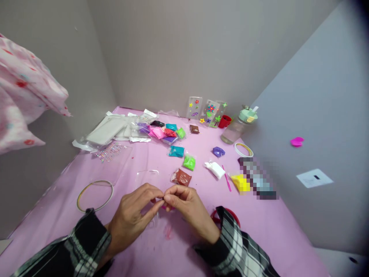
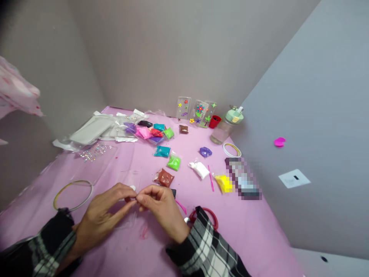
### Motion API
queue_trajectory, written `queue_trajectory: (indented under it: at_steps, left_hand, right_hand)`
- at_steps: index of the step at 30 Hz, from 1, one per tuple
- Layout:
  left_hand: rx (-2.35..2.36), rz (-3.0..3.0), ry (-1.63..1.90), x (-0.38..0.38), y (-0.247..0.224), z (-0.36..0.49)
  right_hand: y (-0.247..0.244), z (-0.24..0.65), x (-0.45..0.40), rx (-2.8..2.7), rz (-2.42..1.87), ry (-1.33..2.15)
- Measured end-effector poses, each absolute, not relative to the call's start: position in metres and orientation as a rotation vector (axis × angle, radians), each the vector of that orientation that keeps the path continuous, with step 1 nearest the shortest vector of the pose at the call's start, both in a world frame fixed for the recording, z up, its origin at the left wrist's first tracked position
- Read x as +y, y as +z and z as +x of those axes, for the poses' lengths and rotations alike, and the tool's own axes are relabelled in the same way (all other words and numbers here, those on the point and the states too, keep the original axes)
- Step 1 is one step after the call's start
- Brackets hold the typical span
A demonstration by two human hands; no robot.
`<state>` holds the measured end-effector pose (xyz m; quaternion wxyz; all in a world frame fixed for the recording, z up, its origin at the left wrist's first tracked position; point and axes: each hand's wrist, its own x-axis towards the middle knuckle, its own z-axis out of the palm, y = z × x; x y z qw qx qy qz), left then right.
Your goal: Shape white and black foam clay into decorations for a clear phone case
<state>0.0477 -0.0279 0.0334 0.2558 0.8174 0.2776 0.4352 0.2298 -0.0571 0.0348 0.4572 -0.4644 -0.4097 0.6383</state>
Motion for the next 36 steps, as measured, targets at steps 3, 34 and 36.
queue_trajectory:
  at_steps: [3, 34, 36]
  left_hand:
    - [0.746, 2.251, 1.188, -0.027, 0.033, 0.046]
    - [0.535, 2.433, 1.246, -0.019, 0.026, 0.034]
    - [0.576, 2.39, 1.199, -0.02, 0.026, 0.035]
  right_hand:
    - [0.034, 0.231, -0.057, -0.983, -1.132, 1.594]
    - [0.032, 0.232, -0.056, -0.869, -1.067, 1.713]
    - [0.032, 0.232, -0.056, -0.865, -1.062, 1.715]
